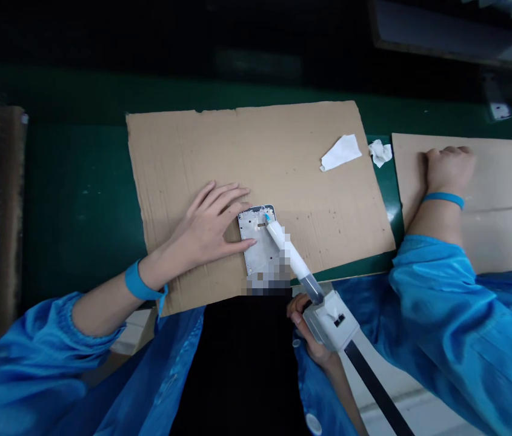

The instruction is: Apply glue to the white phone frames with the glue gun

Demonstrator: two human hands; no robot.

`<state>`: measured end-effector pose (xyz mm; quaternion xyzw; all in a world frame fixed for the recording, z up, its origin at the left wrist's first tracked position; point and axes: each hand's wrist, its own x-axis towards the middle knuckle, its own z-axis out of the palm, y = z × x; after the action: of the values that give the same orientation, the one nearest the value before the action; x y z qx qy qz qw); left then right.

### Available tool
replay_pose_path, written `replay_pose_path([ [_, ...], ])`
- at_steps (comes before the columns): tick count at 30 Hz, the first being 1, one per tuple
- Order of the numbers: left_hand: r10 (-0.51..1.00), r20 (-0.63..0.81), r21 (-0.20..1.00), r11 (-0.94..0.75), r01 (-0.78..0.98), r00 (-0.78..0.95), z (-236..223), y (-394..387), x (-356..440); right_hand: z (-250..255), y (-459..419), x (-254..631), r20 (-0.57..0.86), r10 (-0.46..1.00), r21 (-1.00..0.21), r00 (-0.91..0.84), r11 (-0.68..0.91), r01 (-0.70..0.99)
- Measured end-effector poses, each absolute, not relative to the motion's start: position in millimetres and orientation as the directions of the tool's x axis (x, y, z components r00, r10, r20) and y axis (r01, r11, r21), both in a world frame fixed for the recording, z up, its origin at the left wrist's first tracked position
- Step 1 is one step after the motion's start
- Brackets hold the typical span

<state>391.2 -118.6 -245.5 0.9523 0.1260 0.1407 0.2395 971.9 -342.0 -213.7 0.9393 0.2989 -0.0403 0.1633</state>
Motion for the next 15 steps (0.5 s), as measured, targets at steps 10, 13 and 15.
replay_pose_path([
  [10,0.3,0.195,0.496,-0.852,0.17,0.934,-244.8,-117.7,390.3,-220.8,-342.9,985.3,-0.011,0.564,-0.075,0.826,-0.824,0.562],
  [13,0.303,0.189,0.503,-0.847,0.173,0.934,-244.5,-117.6,390.5,-221.8,-332.4,982.8,0.031,0.54,-0.187,0.841,-0.824,0.535],
  [15,0.306,0.194,0.501,-0.848,0.174,0.932,-244.4,-117.7,390.6,-221.4,-327.5,979.7,0.044,0.543,-0.252,0.838,-0.806,0.536],
])
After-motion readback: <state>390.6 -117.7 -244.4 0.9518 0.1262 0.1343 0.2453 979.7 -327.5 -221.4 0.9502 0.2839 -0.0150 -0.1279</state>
